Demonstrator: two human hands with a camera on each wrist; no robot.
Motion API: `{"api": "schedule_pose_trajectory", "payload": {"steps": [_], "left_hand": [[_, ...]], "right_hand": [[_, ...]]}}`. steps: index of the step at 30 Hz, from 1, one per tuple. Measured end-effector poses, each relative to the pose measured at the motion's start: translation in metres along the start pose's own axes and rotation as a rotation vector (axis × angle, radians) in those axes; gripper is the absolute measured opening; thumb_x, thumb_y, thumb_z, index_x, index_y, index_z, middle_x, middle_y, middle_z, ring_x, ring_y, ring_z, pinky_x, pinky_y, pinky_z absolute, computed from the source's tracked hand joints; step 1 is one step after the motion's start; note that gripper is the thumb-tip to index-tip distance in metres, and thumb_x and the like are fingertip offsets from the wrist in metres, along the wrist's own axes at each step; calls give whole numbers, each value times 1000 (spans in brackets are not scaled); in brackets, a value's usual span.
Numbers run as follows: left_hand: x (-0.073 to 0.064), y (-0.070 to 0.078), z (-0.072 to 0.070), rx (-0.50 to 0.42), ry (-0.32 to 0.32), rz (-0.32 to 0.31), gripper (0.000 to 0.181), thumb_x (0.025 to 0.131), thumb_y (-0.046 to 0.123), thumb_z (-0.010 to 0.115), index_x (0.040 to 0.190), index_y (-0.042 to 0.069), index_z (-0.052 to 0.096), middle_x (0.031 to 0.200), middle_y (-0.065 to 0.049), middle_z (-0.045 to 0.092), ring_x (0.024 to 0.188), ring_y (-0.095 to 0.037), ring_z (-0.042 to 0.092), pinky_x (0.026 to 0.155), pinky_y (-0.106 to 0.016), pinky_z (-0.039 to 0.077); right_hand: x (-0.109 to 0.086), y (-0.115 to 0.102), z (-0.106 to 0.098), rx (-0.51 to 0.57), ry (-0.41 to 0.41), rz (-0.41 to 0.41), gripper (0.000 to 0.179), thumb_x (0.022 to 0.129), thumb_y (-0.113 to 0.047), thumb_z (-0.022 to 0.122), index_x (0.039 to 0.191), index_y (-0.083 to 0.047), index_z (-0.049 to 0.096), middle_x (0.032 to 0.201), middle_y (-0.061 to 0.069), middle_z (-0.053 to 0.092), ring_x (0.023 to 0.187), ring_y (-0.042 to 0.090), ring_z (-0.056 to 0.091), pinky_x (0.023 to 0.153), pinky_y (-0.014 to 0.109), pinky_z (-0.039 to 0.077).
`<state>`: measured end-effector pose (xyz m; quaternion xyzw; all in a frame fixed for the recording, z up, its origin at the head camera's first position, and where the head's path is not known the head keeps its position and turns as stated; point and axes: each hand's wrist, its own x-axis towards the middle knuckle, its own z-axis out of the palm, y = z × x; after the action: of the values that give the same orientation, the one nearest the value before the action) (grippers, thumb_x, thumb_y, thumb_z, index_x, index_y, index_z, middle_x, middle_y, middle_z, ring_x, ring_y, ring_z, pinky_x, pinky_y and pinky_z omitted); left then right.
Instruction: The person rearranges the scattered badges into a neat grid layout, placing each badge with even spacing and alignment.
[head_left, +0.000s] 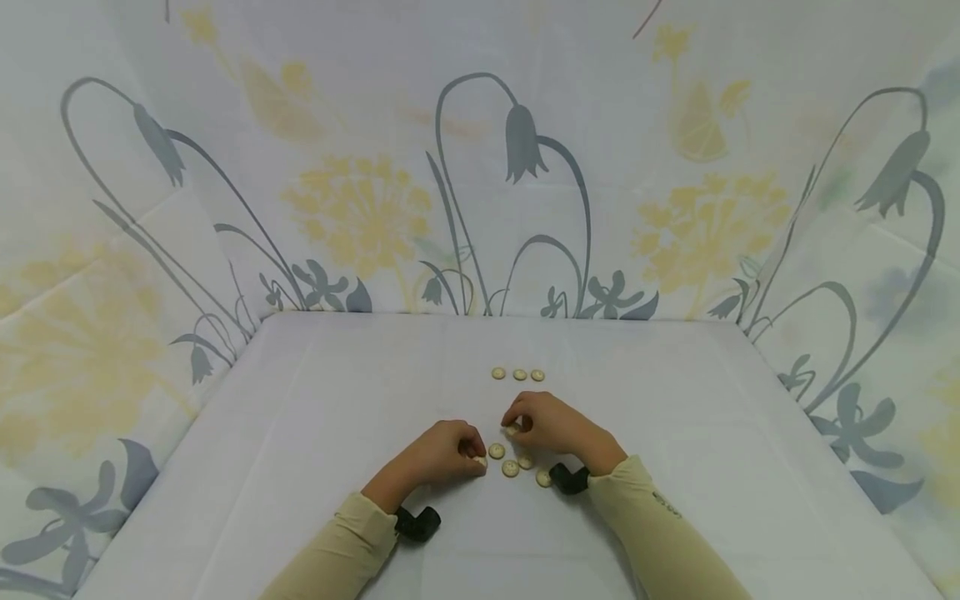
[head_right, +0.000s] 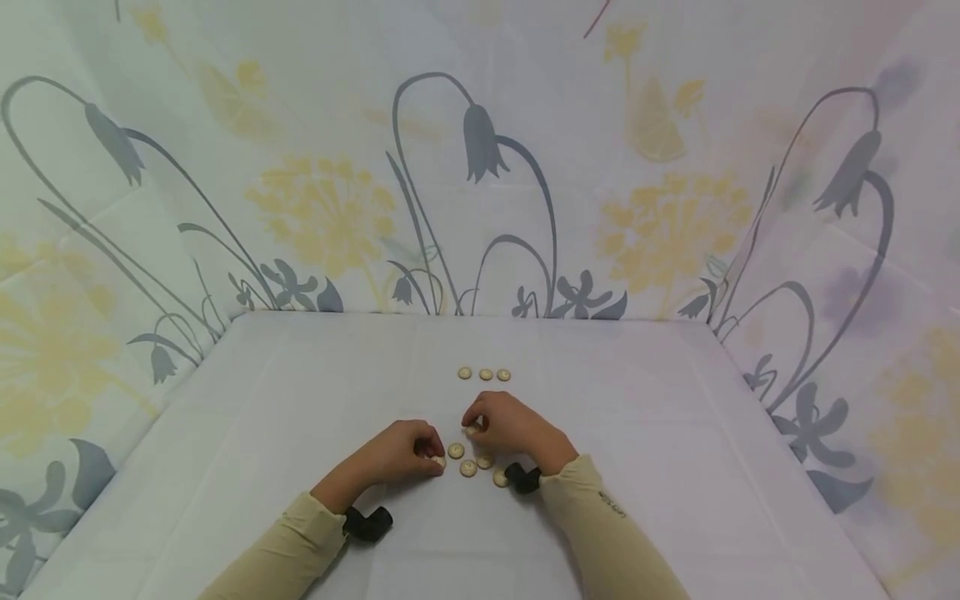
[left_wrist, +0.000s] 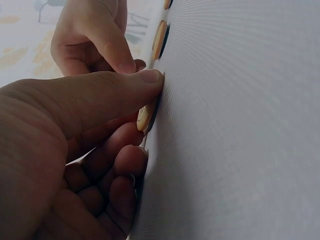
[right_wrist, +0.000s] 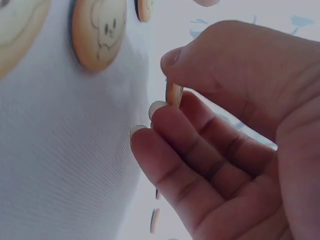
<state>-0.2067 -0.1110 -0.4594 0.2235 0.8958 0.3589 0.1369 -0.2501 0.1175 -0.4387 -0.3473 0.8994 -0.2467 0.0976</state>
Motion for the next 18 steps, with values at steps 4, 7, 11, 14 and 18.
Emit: {"api": "schedule_pose_trajectory", "payload": {"steps": [4,7,11,14,18], "left_hand": [[0,0,-1,8,3,-9,14,81,22,78,88,16,69,81,7,62,75,-6,56,68,-24,47],[-1,0,-2,9,8,-17,14,81,23,78,88,16,69,82,7,62,75,-6,56,68,-24,47],[-1,0,-3,5,5,-13,14,81,23,78,88,15,69,82,6,62,75,-8,56,68,-25,46],[0,0,-2,-1,4,-6,14,81,22,79,88,15,69,82,6,62,75,-8,56,68,-25,47],[1,0,-1,-8,-5,-1,14,81,22,79,88,15,69,82,6,62,75,-8,56,69,-25,47]], "right_hand": [[1,2,-1,14,8,3,20,84,-12,71,103,-16,74,100,-7,67,80,6,57,70,22,48],[2,2,-1,13,9,-18,19,85,-14,70,104,-16,74,101,-6,67,79,5,58,69,21,48],[3,0,-2,10,17,-18,21,85,-16,70,106,-14,74,101,-5,68,77,4,58,67,20,48],[2,0,-3,-3,28,-12,22,85,-15,71,106,-13,74,100,-4,68,76,5,58,67,21,48],[1,3,-3,-25,22,13,21,86,-17,71,107,-14,74,102,-6,68,77,5,57,68,21,48]]}}
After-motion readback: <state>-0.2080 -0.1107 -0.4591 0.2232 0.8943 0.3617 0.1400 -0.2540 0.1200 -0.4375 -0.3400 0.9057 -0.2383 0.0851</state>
